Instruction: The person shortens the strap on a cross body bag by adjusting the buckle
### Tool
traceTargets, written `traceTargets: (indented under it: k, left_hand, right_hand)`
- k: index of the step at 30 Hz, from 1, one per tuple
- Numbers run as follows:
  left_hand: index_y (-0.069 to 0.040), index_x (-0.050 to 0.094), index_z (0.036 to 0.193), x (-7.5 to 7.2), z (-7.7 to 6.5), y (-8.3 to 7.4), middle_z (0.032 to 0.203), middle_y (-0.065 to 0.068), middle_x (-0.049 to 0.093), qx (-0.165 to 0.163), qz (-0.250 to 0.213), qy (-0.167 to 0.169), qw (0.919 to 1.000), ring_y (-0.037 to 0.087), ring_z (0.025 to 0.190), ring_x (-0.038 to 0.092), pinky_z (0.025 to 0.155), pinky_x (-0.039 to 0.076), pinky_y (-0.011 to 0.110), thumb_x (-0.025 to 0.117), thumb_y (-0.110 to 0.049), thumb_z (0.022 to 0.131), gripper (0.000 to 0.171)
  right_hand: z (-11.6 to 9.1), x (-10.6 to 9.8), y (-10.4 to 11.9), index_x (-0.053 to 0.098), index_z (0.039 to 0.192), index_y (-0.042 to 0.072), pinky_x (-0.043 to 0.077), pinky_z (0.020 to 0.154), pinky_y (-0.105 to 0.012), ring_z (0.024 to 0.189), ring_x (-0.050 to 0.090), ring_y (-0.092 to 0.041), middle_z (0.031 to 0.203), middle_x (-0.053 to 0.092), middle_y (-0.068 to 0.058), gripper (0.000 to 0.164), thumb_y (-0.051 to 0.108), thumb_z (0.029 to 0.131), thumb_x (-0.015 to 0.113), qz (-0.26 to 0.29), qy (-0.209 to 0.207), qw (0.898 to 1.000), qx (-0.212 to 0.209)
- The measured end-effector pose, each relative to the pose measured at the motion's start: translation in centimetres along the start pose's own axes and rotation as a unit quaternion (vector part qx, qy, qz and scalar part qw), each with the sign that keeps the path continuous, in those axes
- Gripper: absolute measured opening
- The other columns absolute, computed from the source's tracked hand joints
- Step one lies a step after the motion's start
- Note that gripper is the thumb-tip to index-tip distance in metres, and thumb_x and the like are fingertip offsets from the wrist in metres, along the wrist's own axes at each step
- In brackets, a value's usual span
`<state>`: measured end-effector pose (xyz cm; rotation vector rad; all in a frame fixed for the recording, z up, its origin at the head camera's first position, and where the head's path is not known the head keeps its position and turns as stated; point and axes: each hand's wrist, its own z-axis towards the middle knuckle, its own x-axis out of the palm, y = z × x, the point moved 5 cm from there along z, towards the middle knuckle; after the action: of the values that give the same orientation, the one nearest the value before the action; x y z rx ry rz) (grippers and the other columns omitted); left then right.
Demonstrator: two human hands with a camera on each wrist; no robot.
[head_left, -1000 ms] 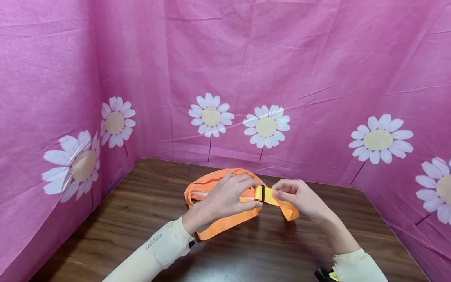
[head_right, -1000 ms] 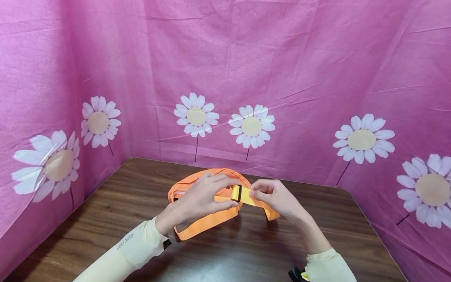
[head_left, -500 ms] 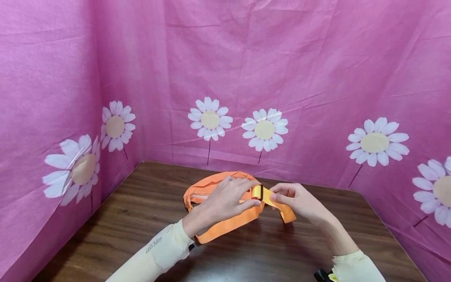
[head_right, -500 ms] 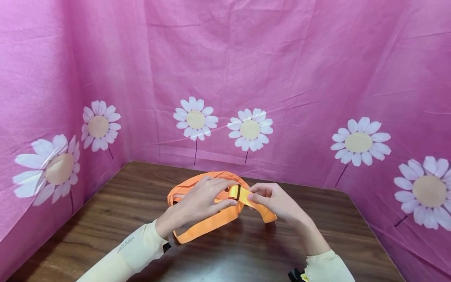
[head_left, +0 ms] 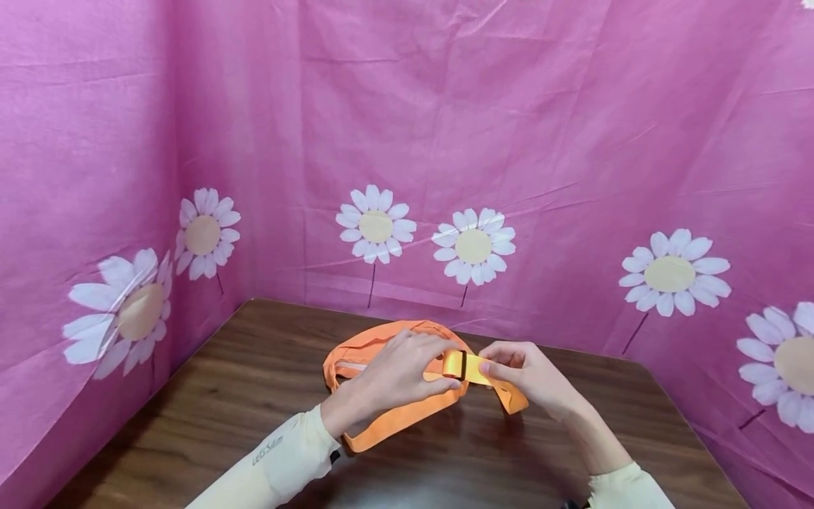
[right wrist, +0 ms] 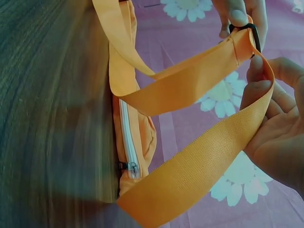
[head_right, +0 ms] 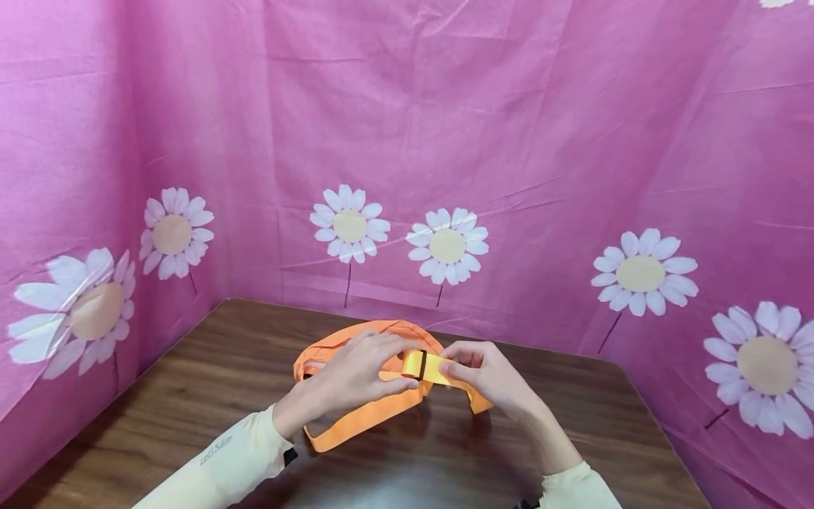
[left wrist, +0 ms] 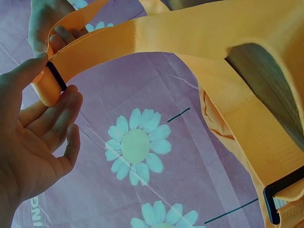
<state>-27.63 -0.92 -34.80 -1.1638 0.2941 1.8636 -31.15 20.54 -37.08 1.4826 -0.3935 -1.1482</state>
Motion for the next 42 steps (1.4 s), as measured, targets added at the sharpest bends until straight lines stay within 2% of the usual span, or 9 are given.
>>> traceTargets:
  k: [6,9,13,16,21,25,29,34,42]
  left_hand:
    - [-0.023,0.068,0.128,0.2,0.5,-0.6,0.108,-0.02,0.067,0.026,-0.013,-0.004,0.9996,0.003,0.091,0.058,0.087,0.045,0.034,0.078,-0.039,0.091,0.042]
    - [-0.022,0.07,0.123,0.2,0.6,-0.6,0.096,-0.02,0.065,0.029,-0.014,-0.015,0.9994,0.002,0.08,0.055,0.081,0.044,0.03,0.078,-0.039,0.09,0.038]
    - [-0.022,0.073,0.116,-0.2,0.7,-0.4,0.084,-0.02,0.062,0.024,-0.006,-0.03,0.9992,0.003,0.072,0.051,0.073,0.042,0.028,0.078,-0.036,0.087,0.033]
    - [-0.024,0.073,0.116,-0.6,0.9,-0.2,0.089,-0.019,0.065,0.019,0.012,-0.031,0.9993,0.003,0.076,0.054,0.074,0.043,0.029,0.078,-0.035,0.087,0.031]
    - [-0.023,0.071,0.119,-0.8,0.8,-0.3,0.1,-0.016,0.068,0.015,0.039,-0.019,0.999,0.006,0.085,0.059,0.08,0.046,0.033,0.077,-0.038,0.089,0.034]
    - [-0.024,0.071,0.12,-0.5,0.7,-0.3,0.093,-0.02,0.065,0.02,0.029,-0.015,0.9993,0.004,0.078,0.056,0.077,0.046,0.032,0.077,-0.038,0.089,0.035]
    - [-0.024,0.07,0.121,-0.2,0.6,-0.6,0.087,-0.024,0.059,0.031,0.018,-0.015,0.9992,0.0,0.071,0.049,0.076,0.042,0.029,0.078,-0.041,0.088,0.038]
    - [-0.023,0.071,0.12,0.2,0.1,-0.9,0.085,-0.023,0.059,0.025,0.001,-0.006,0.9997,0.0,0.074,0.051,0.082,0.042,0.032,0.08,-0.044,0.087,0.039]
    - [-0.021,0.07,0.121,0.3,0.0,-1.1,0.079,-0.021,0.056,0.022,0.022,-0.003,0.9995,-0.002,0.07,0.048,0.078,0.041,0.031,0.079,-0.046,0.088,0.043]
  right_hand:
    - [-0.2,0.1,0.3,0.075,0.111,0.008,0.055,0.075,-0.041,0.083,0.063,-0.026,0.09,0.068,-0.016,0.018,0.021,0.1,0.069,-0.001,0.013,1.0,-0.003]
    - [-0.2,-0.1,0.4,0.075,0.113,0.009,0.055,0.076,-0.041,0.084,0.064,-0.024,0.092,0.07,-0.014,0.02,0.024,0.1,0.069,-0.002,0.015,1.0,0.01]
    - [-0.1,-0.8,0.6,0.075,0.112,0.012,0.051,0.059,-0.033,0.067,0.057,-0.019,0.08,0.065,-0.011,0.021,0.028,0.099,0.07,-0.021,0.001,0.999,0.027]
    - [0.1,-1.4,0.6,0.075,0.111,0.012,0.046,0.049,-0.032,0.058,0.051,-0.018,0.072,0.06,-0.01,0.022,0.029,0.099,0.07,-0.032,-0.006,0.999,0.035]
    - [0.2,-1.7,0.7,0.073,0.112,0.008,0.05,0.052,-0.032,0.06,0.057,-0.02,0.075,0.063,-0.014,0.022,0.026,0.098,0.07,-0.038,0.012,0.999,0.031]
    - [0.1,-1.5,0.6,0.072,0.112,0.004,0.052,0.055,-0.031,0.065,0.061,-0.019,0.082,0.068,-0.016,0.02,0.019,0.099,0.069,-0.033,0.028,0.999,0.016]
    - [-0.1,-1.0,0.3,0.073,0.11,0.007,0.052,0.056,-0.03,0.066,0.06,-0.016,0.086,0.069,-0.014,0.019,0.021,0.098,0.071,-0.018,0.028,0.999,0.017]
    - [-0.4,0.0,0.3,0.074,0.112,0.01,0.053,0.062,-0.031,0.074,0.06,-0.016,0.091,0.069,-0.014,0.019,0.024,0.099,0.07,-0.005,0.033,0.999,0.017]
    - [-0.7,0.4,0.6,0.074,0.112,0.01,0.054,0.066,-0.032,0.078,0.062,-0.017,0.091,0.07,-0.014,0.019,0.023,0.098,0.07,0.004,0.026,1.0,0.01]
